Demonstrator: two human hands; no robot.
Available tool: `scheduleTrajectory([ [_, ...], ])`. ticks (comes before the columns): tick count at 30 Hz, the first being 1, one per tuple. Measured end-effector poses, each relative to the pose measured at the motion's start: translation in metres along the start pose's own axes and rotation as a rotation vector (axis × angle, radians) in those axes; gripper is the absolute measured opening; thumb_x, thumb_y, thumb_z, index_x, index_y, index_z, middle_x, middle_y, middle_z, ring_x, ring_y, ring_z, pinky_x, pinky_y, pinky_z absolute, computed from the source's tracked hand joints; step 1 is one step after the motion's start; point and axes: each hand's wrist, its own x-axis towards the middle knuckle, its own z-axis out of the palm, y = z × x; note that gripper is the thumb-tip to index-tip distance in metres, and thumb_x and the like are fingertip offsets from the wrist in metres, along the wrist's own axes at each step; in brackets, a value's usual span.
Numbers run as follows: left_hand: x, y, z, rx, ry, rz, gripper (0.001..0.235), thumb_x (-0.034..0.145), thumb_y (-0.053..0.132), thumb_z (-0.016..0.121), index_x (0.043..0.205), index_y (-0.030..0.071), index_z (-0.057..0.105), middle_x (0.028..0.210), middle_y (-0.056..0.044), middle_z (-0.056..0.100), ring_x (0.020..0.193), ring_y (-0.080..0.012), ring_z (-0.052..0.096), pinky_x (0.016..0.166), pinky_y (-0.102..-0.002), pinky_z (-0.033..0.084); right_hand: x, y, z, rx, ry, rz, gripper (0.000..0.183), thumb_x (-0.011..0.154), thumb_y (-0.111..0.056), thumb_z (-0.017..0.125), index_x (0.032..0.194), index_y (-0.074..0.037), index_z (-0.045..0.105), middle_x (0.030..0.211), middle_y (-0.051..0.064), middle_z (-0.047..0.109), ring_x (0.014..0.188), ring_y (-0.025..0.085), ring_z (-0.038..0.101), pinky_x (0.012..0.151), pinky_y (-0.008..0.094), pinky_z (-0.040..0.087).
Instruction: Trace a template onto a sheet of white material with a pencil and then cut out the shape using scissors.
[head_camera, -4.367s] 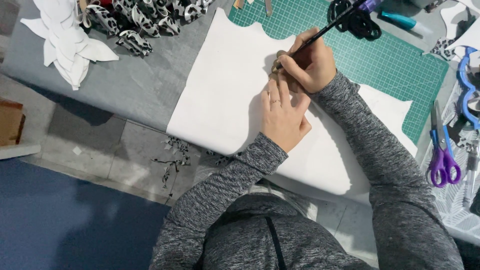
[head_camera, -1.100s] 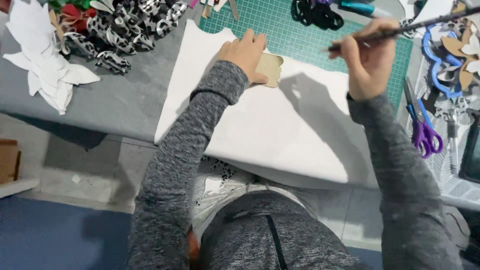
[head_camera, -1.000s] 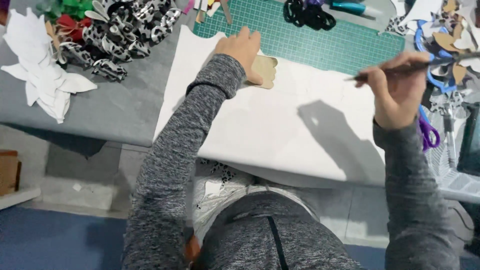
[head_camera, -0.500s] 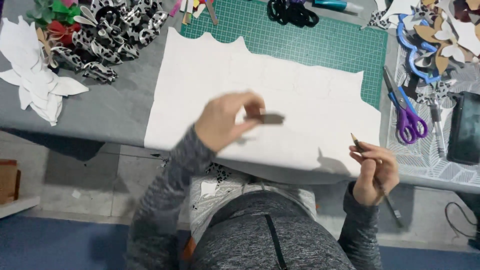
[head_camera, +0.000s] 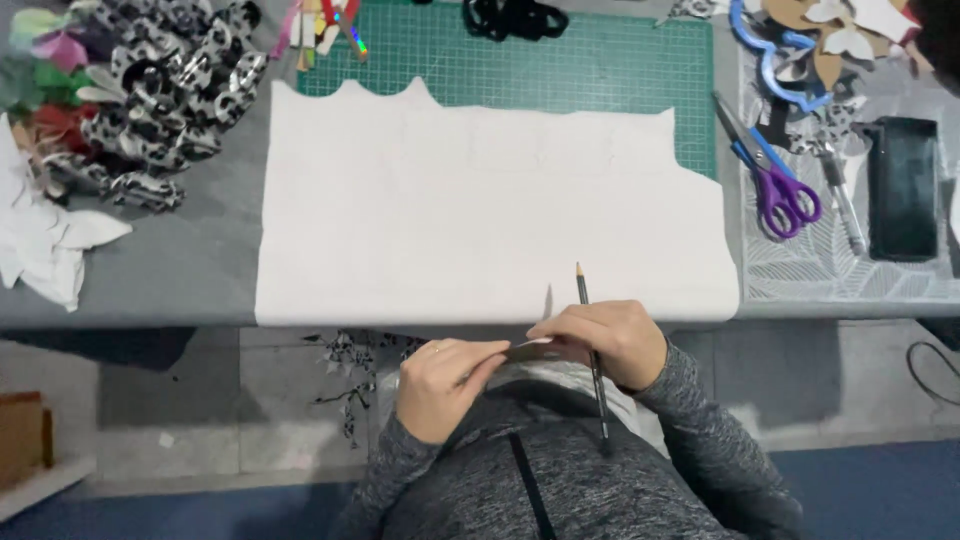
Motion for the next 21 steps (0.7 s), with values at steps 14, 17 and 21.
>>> scheduleTrajectory([
  [14, -0.038, -0.019, -0.012, 0.082, -0.009, -0.187, 0.02, 0.094, 0.021, 0.069, 0.107, 0.01, 0.079, 0.087, -0.003, 0.081, 0.078, -0.0175, 0.077, 0.073, -0.033, 0.058, -0.027, 0.209, -0.166, -0.144, 0.677, 0.218, 0.031, 0.11, -0.01, 0.078, 0.133, 0.003, 0.063, 0.104, 0.013, 0.074, 0.088, 0.018, 0.073, 0.075, 0.026, 0.057],
  [17, -0.047, -0.025, -0.01, 0.099, -0.005, -0.219, 0.019, 0.093, 0.02, 0.07, 0.106, 0.01, 0.079, 0.087, -0.003, 0.081, 0.079, -0.0176, 0.077, 0.073, -0.033, 0.058, -0.001, 0.245, -0.18, -0.249, 0.668, 0.124, 0.036, 0.106, -0.01, 0.079, 0.13, 0.008, 0.058, 0.103, 0.016, 0.072, 0.088, 0.021, 0.074, 0.072, 0.028, 0.059],
  [21, -0.057, -0.029, -0.006, 0.105, -0.01, -0.259, 0.019, 0.092, 0.018, 0.07, 0.107, 0.01, 0.079, 0.088, -0.005, 0.081, 0.079, -0.0186, 0.078, 0.071, -0.033, 0.058, 0.03, 0.272, -0.182, -0.455, 0.634, 0.01, 0.037, 0.105, -0.008, 0.079, 0.126, 0.013, 0.057, 0.099, 0.019, 0.071, 0.086, 0.025, 0.073, 0.07, 0.03, 0.06],
])
